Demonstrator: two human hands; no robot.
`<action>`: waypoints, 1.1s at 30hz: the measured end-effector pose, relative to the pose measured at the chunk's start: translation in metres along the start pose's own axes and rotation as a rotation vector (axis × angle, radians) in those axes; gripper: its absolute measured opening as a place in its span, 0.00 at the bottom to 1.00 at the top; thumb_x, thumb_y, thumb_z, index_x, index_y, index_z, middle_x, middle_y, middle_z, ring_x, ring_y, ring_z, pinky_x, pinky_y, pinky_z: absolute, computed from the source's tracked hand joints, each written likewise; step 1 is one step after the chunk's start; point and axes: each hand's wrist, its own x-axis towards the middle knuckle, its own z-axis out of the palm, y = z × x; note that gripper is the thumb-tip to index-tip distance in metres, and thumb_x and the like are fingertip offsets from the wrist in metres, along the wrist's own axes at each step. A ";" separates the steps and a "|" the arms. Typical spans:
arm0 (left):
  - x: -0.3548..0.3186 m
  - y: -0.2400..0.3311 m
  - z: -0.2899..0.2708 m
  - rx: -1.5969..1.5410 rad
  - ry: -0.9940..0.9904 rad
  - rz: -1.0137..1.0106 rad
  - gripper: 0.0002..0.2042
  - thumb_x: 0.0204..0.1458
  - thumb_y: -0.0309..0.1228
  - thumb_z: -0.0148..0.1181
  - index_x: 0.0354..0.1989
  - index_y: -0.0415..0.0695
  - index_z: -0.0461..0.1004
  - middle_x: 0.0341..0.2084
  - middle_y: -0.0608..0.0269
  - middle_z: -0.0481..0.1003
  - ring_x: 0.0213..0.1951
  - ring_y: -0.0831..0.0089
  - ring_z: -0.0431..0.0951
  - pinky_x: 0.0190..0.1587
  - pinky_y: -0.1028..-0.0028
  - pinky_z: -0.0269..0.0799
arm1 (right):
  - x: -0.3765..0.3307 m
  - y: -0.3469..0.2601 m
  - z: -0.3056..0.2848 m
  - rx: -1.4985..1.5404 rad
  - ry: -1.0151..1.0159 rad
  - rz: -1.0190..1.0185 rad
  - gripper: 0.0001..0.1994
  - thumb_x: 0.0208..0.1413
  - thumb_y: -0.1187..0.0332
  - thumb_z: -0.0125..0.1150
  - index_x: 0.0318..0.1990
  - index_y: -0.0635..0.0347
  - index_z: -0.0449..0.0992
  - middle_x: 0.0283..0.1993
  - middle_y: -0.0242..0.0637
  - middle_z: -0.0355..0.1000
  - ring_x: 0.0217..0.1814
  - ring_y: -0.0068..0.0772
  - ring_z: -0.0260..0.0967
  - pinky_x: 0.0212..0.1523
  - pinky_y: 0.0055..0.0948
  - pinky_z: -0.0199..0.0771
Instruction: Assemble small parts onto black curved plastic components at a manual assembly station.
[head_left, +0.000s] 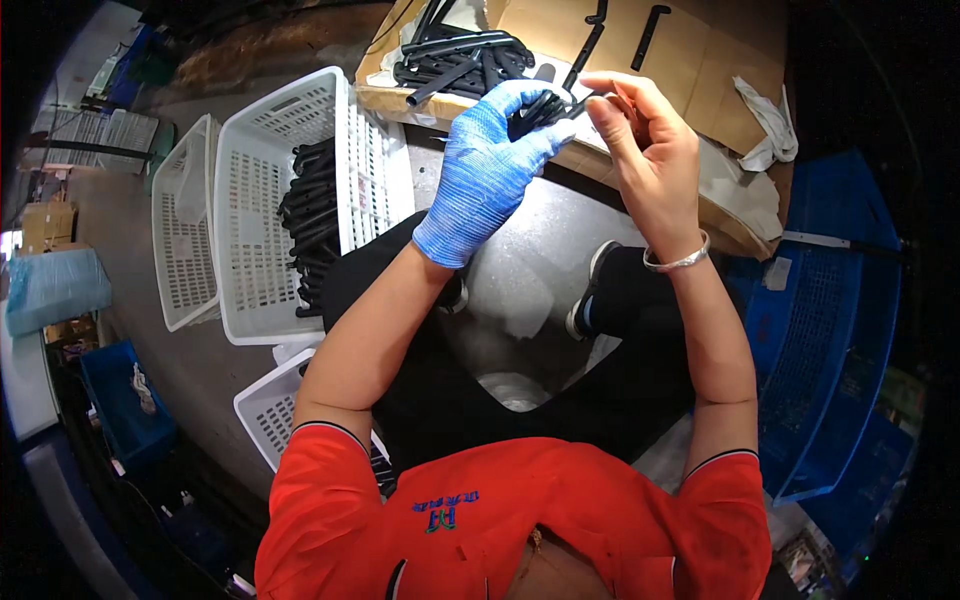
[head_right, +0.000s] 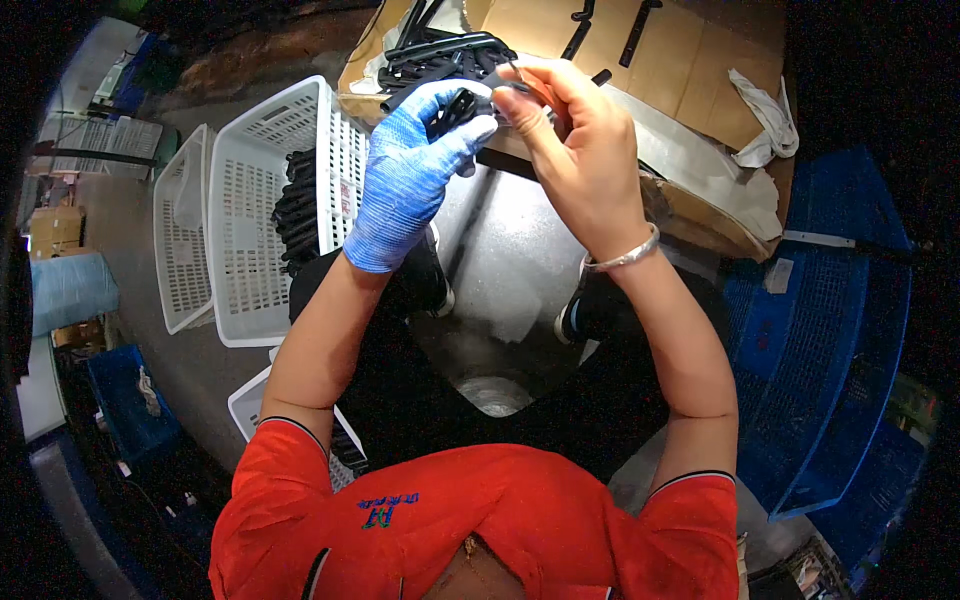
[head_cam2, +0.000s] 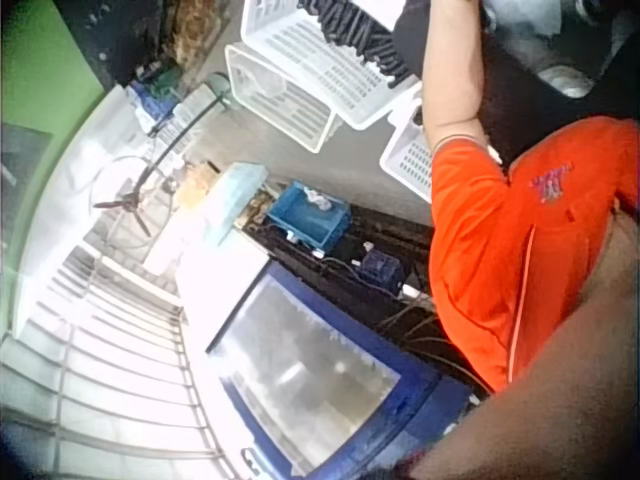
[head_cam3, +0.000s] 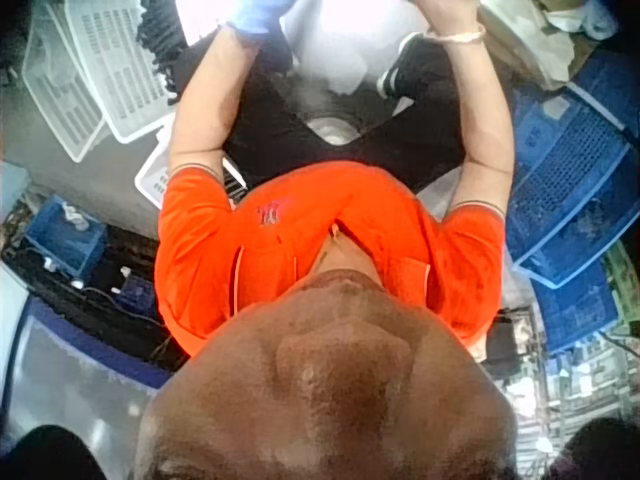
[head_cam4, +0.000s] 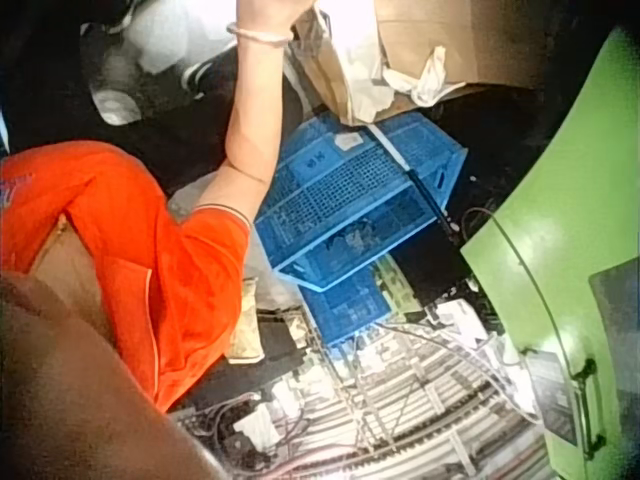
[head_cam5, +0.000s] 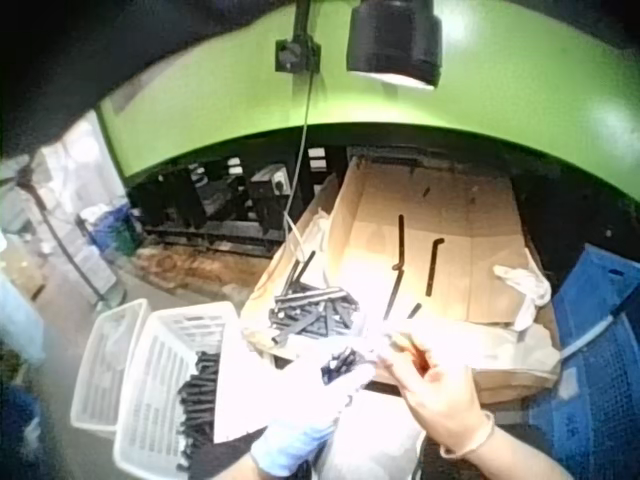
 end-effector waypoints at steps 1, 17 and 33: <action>0.000 -0.004 0.002 0.015 -0.003 0.061 0.12 0.50 0.29 0.60 0.41 0.37 0.72 0.32 0.63 0.74 0.33 0.80 0.74 0.35 0.80 0.71 | -0.001 -0.004 -0.004 -0.011 -0.042 0.036 0.10 0.53 0.71 0.60 0.42 0.64 0.75 0.28 0.30 0.67 0.27 0.16 0.60 0.25 0.16 0.59; -0.003 -0.012 0.009 0.340 0.023 0.355 0.15 0.49 0.26 0.57 0.46 0.38 0.69 0.30 0.54 0.75 0.32 0.71 0.76 0.35 0.73 0.72 | -0.002 0.000 0.000 -0.001 -0.159 0.125 0.09 0.50 0.70 0.64 0.36 0.63 0.73 0.27 0.25 0.66 0.28 0.11 0.61 0.28 0.11 0.61; 0.002 -0.021 0.001 0.196 -0.053 0.426 0.18 0.49 0.27 0.57 0.48 0.37 0.63 0.33 0.51 0.74 0.36 0.64 0.76 0.39 0.70 0.71 | 0.006 0.016 -0.019 0.690 -0.310 0.596 0.08 0.58 0.63 0.55 0.36 0.57 0.69 0.25 0.25 0.68 0.19 0.09 0.50 0.20 0.12 0.47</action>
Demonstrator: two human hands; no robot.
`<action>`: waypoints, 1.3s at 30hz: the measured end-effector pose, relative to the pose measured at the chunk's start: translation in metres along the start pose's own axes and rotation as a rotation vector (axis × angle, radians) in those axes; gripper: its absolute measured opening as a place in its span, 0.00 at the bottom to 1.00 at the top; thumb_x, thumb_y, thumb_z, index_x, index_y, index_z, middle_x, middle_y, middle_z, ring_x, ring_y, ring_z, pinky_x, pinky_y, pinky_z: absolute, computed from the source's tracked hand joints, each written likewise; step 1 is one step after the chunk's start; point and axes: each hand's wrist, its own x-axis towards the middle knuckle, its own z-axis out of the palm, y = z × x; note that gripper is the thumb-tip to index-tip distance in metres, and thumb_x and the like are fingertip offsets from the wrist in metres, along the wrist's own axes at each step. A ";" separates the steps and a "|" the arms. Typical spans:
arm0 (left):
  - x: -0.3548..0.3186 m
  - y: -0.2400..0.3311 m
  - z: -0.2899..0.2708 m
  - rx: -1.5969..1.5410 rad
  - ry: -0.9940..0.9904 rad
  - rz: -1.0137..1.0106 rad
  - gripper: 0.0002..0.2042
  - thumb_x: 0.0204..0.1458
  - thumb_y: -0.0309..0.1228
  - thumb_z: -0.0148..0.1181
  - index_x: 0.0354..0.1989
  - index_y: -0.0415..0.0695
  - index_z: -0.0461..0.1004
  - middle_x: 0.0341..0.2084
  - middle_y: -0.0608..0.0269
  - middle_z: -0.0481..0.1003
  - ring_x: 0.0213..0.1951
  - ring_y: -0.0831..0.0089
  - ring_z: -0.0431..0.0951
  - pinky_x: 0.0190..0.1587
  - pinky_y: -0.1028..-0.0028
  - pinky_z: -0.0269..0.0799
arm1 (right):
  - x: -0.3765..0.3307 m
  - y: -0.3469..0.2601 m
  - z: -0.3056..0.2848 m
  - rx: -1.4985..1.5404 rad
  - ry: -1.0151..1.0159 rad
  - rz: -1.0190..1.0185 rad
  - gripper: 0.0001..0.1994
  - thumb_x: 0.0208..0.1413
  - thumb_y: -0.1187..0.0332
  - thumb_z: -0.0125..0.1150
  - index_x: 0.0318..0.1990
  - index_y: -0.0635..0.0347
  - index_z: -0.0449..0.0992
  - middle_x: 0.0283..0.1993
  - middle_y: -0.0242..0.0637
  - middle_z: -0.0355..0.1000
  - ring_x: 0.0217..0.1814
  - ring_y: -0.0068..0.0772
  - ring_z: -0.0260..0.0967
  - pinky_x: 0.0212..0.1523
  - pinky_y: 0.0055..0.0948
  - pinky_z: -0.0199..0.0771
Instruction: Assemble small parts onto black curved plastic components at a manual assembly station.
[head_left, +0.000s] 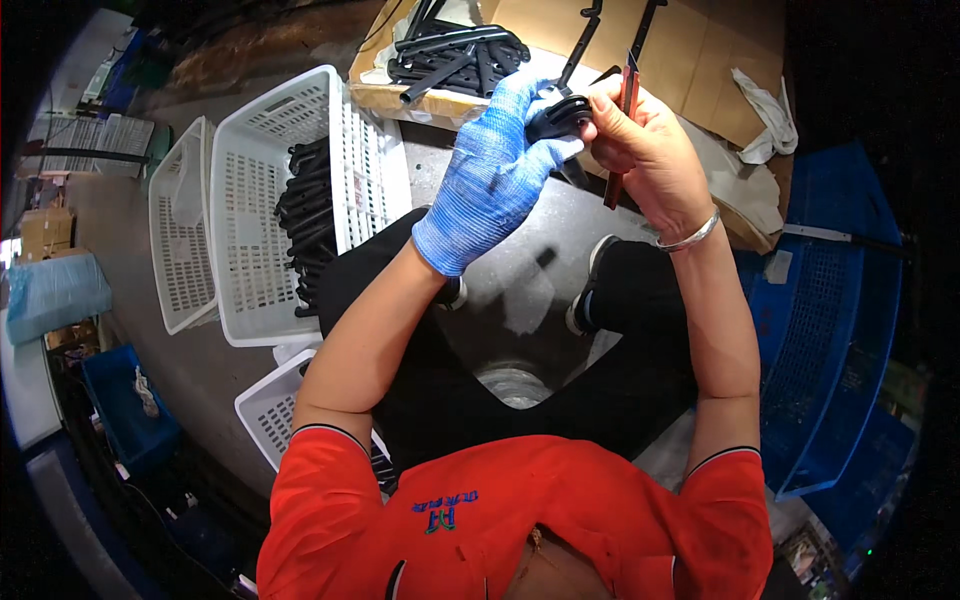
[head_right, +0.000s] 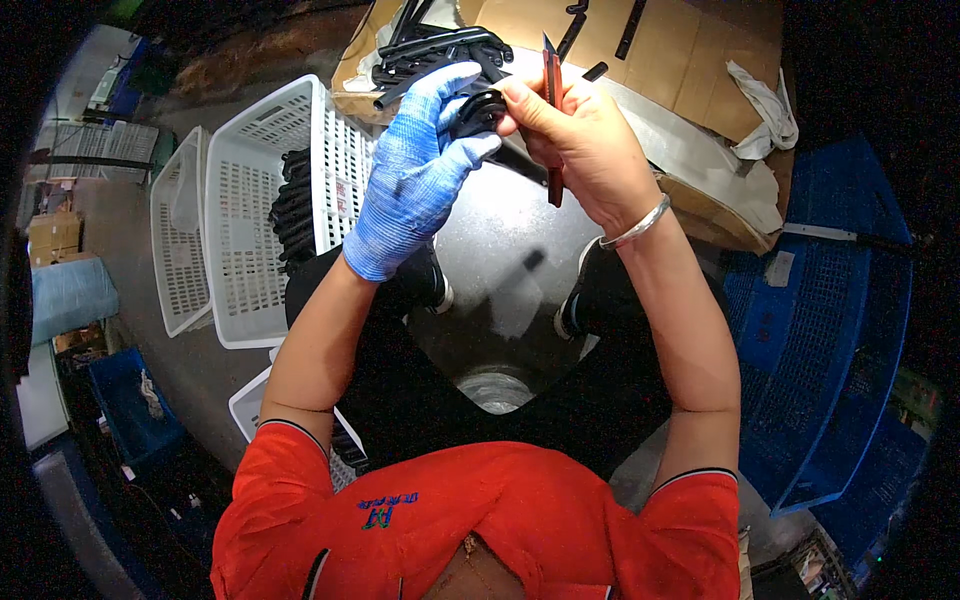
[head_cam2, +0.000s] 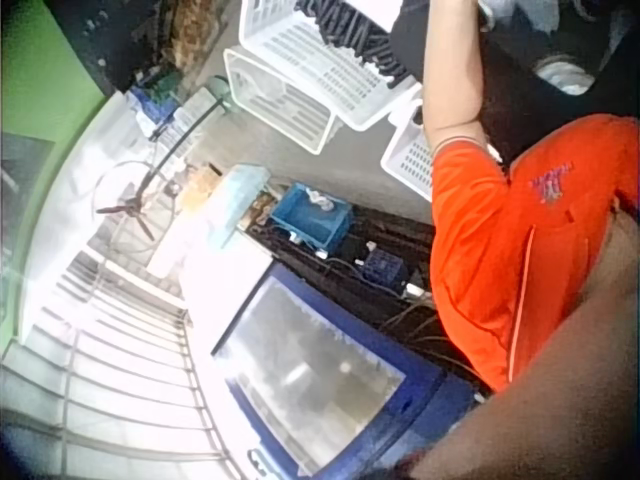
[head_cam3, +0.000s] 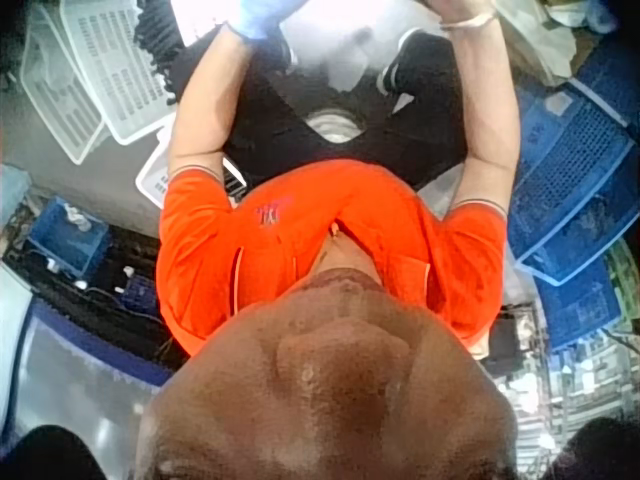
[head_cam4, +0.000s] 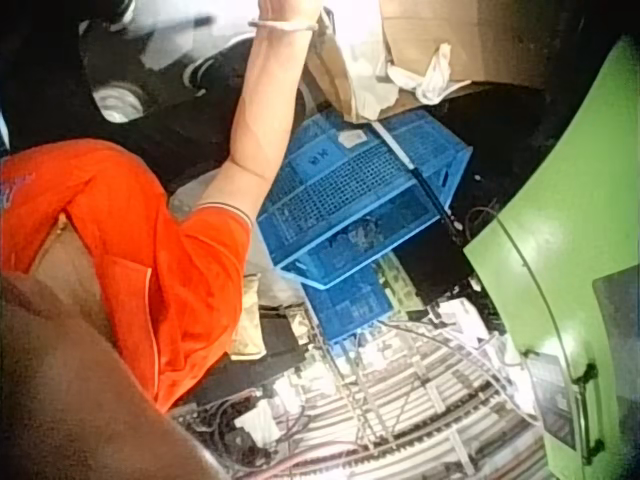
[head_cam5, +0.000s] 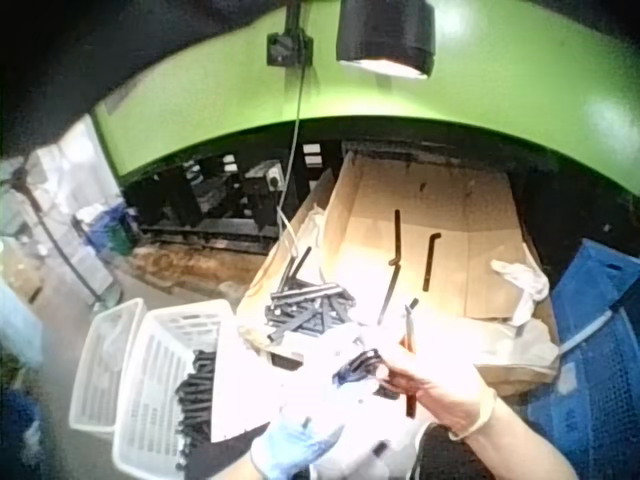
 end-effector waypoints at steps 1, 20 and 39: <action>0.001 0.001 -0.001 -0.001 -0.001 0.000 0.18 0.49 0.27 0.57 0.48 0.37 0.63 0.33 0.51 0.74 0.36 0.64 0.76 0.39 0.70 0.71 | 0.000 -0.002 0.000 0.010 -0.016 0.008 0.08 0.57 0.64 0.56 0.36 0.57 0.69 0.25 0.25 0.68 0.19 0.09 0.50 0.20 0.12 0.48; -0.004 -0.015 -0.008 -0.062 -0.264 -0.050 0.15 0.59 0.39 0.46 0.44 0.40 0.69 0.26 0.64 0.77 0.14 0.88 0.64 0.14 0.87 0.56 | 0.003 0.000 0.009 -0.146 -0.036 -0.052 0.13 0.58 0.62 0.54 0.43 0.61 0.75 0.22 0.18 0.56 0.20 0.08 0.45 0.20 0.12 0.42; -0.003 0.006 -0.001 -0.687 -0.288 -0.764 0.17 0.60 0.43 0.43 0.35 0.42 0.71 0.17 0.67 0.73 0.09 0.90 0.60 0.08 0.88 0.50 | 0.020 0.024 -0.004 -0.110 -0.004 -0.150 0.18 0.58 0.64 0.54 0.52 0.65 0.68 0.40 0.33 0.72 0.29 0.10 0.63 0.28 0.11 0.63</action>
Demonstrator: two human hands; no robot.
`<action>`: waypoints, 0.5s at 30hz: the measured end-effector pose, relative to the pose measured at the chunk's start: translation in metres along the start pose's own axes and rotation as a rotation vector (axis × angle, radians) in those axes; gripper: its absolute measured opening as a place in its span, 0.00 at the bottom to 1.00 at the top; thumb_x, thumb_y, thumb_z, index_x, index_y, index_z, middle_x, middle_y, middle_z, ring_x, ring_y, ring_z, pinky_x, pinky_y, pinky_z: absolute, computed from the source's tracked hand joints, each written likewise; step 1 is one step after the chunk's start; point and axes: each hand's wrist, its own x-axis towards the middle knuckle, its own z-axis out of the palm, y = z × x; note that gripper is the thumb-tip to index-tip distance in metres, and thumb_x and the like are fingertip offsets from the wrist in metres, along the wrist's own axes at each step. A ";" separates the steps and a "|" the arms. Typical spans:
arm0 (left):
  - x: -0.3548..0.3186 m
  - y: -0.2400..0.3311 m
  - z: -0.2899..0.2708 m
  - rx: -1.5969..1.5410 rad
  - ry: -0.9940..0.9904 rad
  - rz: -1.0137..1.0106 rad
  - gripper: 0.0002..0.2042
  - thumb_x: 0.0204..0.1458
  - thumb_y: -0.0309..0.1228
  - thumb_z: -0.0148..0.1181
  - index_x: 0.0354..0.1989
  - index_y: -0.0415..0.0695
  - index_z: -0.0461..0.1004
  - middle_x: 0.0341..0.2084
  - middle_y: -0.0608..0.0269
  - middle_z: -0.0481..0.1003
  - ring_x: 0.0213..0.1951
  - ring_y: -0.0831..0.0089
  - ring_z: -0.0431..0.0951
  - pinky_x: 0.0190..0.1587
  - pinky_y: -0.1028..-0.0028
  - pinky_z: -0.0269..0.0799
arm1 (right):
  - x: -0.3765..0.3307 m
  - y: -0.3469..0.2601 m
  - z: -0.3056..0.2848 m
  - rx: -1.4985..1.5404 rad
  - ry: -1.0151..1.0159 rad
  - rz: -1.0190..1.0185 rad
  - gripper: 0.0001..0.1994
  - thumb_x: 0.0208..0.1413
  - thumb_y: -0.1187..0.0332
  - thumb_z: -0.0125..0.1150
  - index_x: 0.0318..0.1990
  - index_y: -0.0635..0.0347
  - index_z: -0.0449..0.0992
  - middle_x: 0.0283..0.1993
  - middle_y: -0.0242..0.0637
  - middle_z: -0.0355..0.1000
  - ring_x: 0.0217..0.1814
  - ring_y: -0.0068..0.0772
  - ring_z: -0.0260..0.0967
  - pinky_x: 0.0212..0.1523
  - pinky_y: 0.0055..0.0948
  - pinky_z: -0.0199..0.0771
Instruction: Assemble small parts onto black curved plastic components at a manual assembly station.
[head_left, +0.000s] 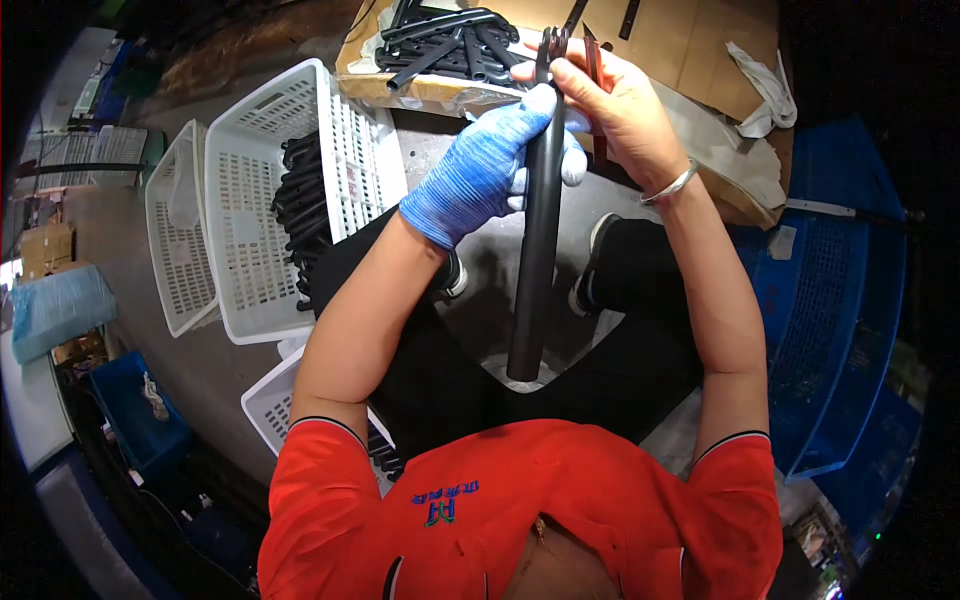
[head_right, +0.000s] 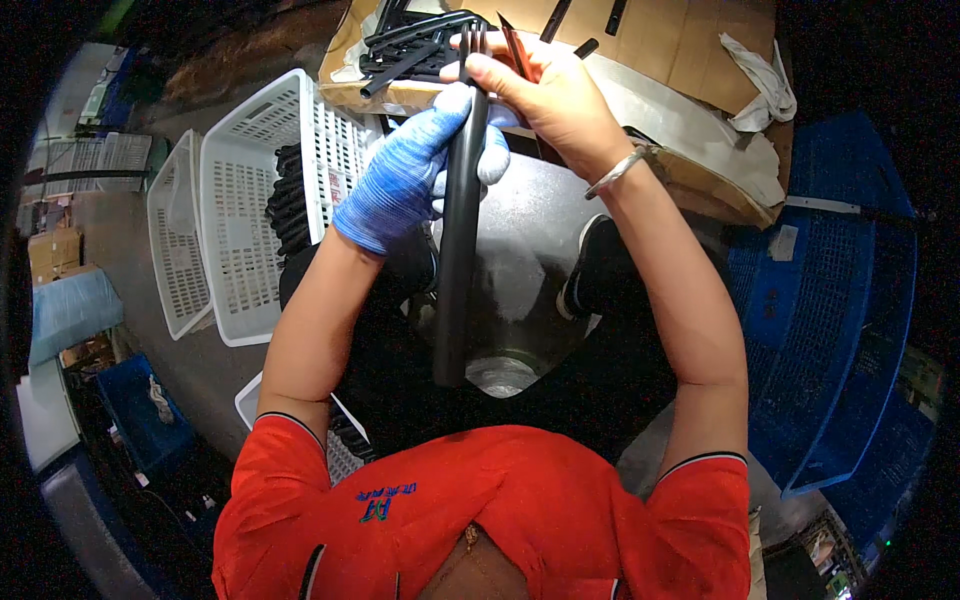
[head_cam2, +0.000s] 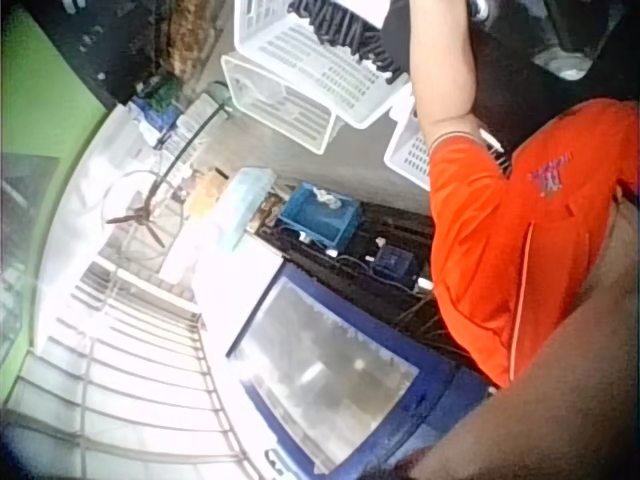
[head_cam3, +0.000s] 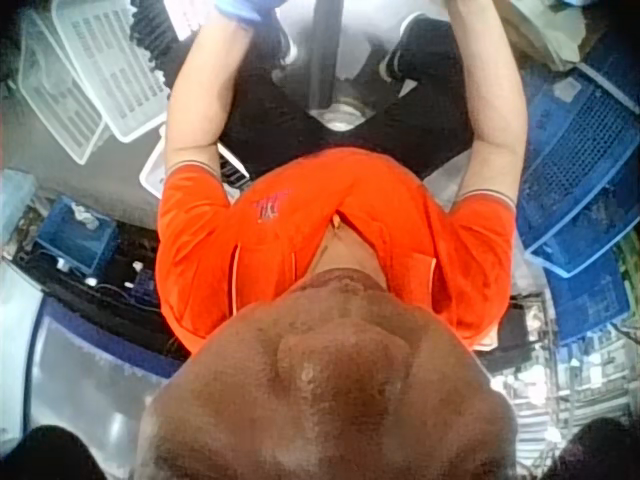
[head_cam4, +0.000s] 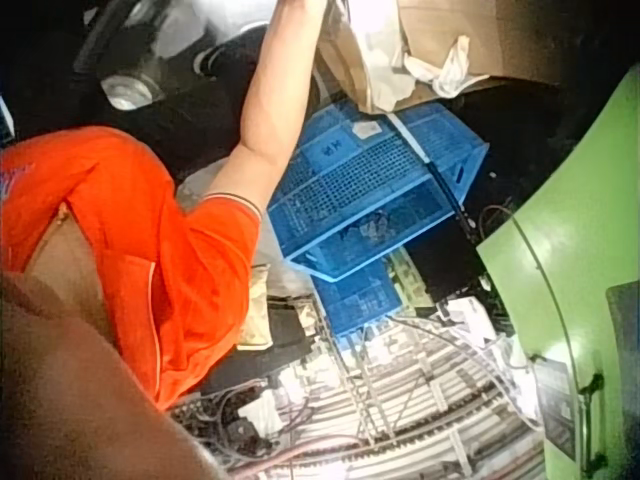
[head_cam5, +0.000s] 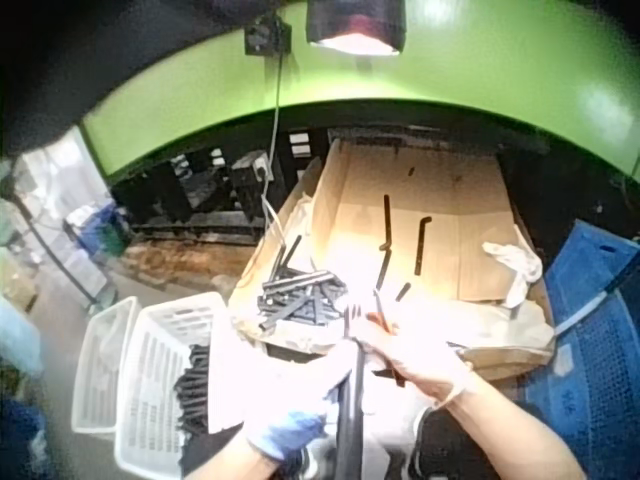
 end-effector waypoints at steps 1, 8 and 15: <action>0.001 -0.001 0.004 0.092 0.045 0.054 0.16 0.60 0.43 0.42 0.34 0.43 0.71 0.17 0.69 0.73 0.09 0.89 0.61 0.09 0.88 0.51 | 0.001 0.001 -0.002 -0.010 0.011 -0.017 0.18 0.58 0.64 0.54 0.52 0.65 0.68 0.40 0.34 0.73 0.31 0.12 0.65 0.30 0.11 0.65; -0.002 -0.002 0.016 0.592 0.032 0.090 0.13 0.57 0.38 0.51 0.40 0.41 0.69 0.21 0.68 0.71 0.24 0.83 0.69 0.27 0.80 0.65 | 0.007 -0.014 -0.021 -0.072 0.326 -0.102 0.13 0.58 0.62 0.54 0.44 0.62 0.73 0.26 0.22 0.69 0.17 0.07 0.44 0.18 0.13 0.43; -0.001 -0.005 0.000 0.420 0.041 0.174 0.14 0.60 0.39 0.45 0.40 0.39 0.69 0.21 0.66 0.70 0.25 0.79 0.71 0.29 0.77 0.69 | -0.006 -0.019 -0.001 0.191 0.069 0.114 0.16 0.59 0.63 0.52 0.49 0.64 0.67 0.21 0.20 0.60 0.16 0.08 0.42 0.17 0.14 0.42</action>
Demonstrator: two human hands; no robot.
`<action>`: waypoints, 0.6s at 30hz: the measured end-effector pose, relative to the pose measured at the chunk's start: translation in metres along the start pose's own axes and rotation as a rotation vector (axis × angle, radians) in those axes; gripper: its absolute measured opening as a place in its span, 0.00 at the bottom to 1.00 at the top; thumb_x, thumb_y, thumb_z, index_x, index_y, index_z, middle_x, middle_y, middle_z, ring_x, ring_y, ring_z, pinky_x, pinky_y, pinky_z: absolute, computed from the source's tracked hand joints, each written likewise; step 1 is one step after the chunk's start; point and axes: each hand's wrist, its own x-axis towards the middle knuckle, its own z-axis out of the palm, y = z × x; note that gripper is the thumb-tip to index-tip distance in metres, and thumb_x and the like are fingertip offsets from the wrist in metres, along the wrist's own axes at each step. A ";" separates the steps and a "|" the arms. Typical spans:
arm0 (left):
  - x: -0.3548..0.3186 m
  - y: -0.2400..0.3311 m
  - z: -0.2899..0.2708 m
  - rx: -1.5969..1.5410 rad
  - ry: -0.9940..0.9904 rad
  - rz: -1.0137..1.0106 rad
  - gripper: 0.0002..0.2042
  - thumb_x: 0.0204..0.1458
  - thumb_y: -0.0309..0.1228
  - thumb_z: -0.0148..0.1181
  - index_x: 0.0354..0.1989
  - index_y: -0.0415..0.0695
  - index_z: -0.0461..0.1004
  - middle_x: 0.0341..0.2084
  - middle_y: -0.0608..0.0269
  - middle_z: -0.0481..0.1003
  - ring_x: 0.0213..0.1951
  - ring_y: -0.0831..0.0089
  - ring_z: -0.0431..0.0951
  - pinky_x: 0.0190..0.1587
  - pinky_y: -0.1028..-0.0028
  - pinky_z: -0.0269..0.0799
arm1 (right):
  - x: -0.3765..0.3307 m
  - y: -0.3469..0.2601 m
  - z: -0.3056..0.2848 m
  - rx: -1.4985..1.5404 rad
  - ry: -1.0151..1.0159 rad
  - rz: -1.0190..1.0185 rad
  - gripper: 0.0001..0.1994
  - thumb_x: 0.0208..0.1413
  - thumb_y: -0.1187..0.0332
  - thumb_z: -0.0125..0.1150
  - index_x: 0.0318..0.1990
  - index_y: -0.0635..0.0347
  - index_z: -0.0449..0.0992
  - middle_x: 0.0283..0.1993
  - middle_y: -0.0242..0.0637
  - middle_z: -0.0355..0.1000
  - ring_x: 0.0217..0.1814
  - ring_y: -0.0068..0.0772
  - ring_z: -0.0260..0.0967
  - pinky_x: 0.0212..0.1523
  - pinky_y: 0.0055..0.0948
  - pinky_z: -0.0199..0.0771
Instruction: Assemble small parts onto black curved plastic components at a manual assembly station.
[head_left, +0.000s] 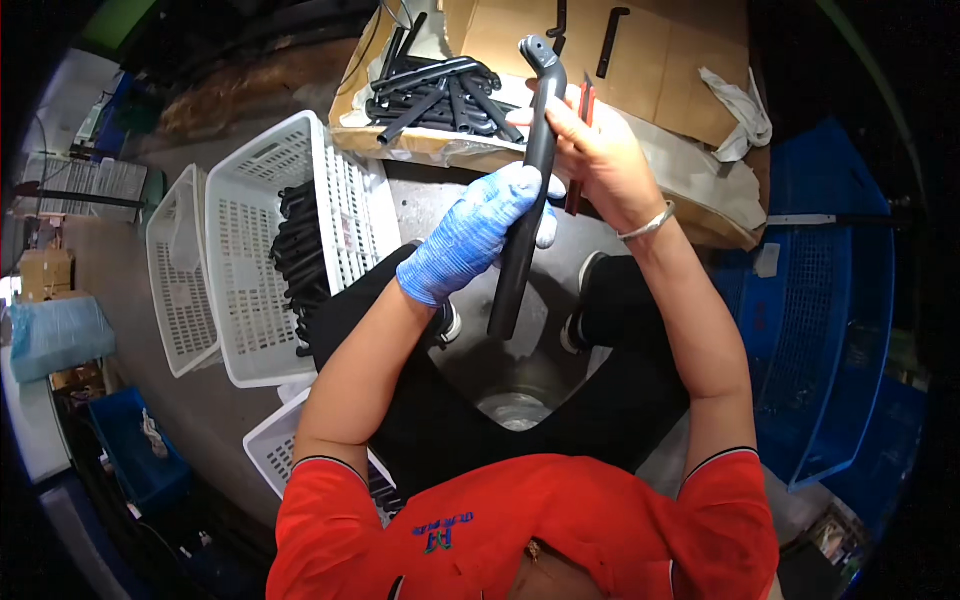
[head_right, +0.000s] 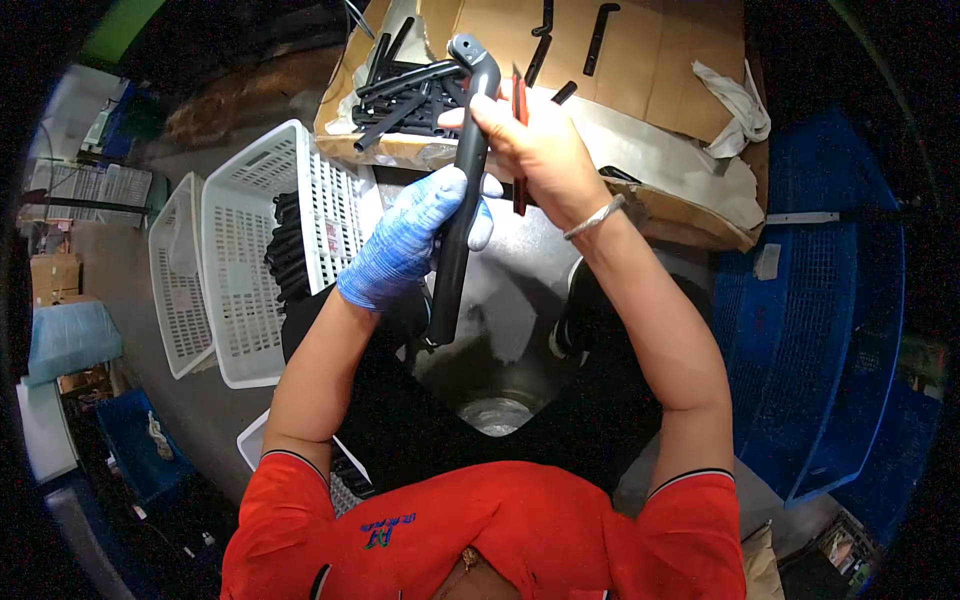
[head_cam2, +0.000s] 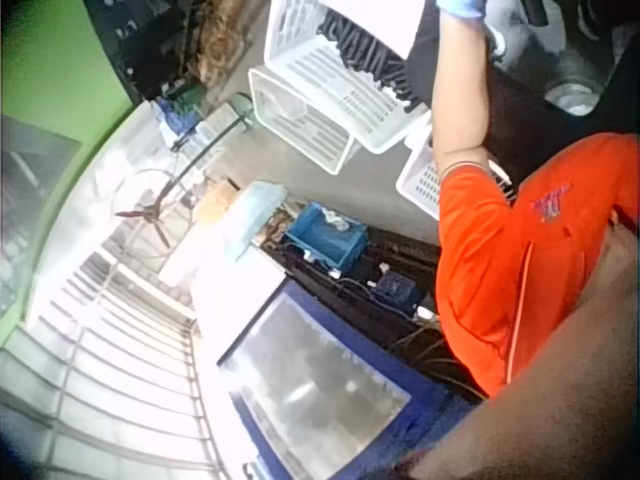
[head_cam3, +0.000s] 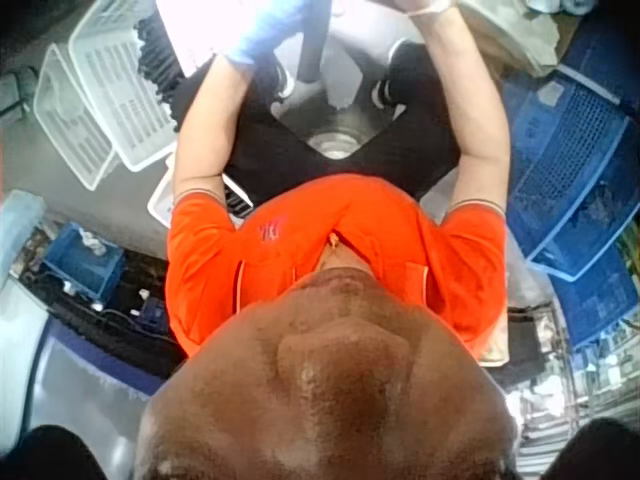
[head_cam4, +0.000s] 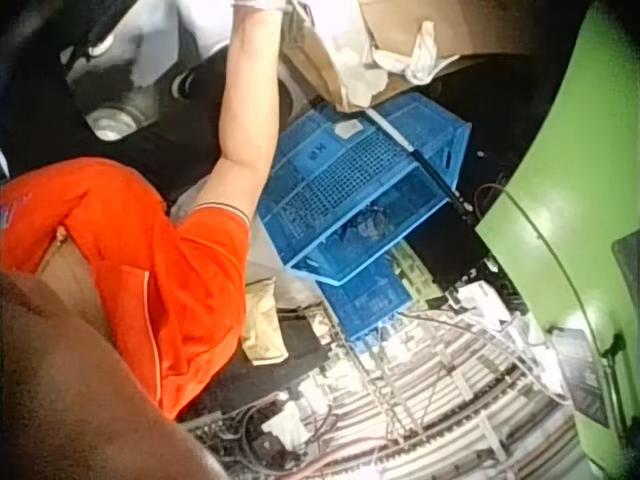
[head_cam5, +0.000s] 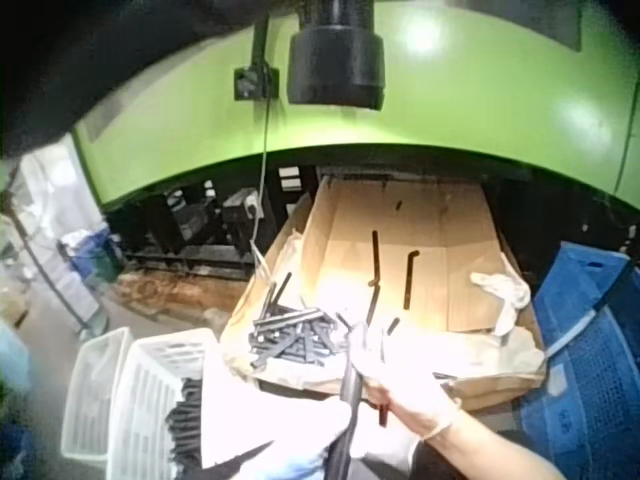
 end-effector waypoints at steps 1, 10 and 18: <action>0.001 0.002 -0.001 -0.026 0.011 -0.021 0.15 0.60 0.39 0.44 0.39 0.39 0.69 0.20 0.66 0.70 0.24 0.79 0.71 0.28 0.77 0.69 | 0.000 0.000 0.000 -0.032 -0.002 0.002 0.18 0.59 0.63 0.53 0.51 0.64 0.65 0.30 0.28 0.71 0.17 0.08 0.43 0.18 0.13 0.44; 0.001 0.002 -0.002 -0.074 0.019 -0.059 0.19 0.60 0.46 0.39 0.35 0.44 0.70 0.18 0.70 0.71 0.20 0.84 0.69 0.21 0.84 0.63 | 0.000 -0.001 -0.006 -0.198 -0.062 0.011 0.26 0.55 0.63 0.59 0.57 0.65 0.59 0.43 0.38 0.74 0.31 0.12 0.63 0.27 0.12 0.60; 0.003 0.003 -0.006 -0.138 0.010 0.065 0.10 0.55 0.34 0.50 0.40 0.41 0.71 0.19 0.68 0.71 0.22 0.81 0.71 0.25 0.81 0.67 | -0.008 0.001 0.000 -0.120 -0.088 0.068 0.23 0.56 0.62 0.57 0.57 0.61 0.63 0.36 0.28 0.70 0.21 0.08 0.47 0.20 0.12 0.48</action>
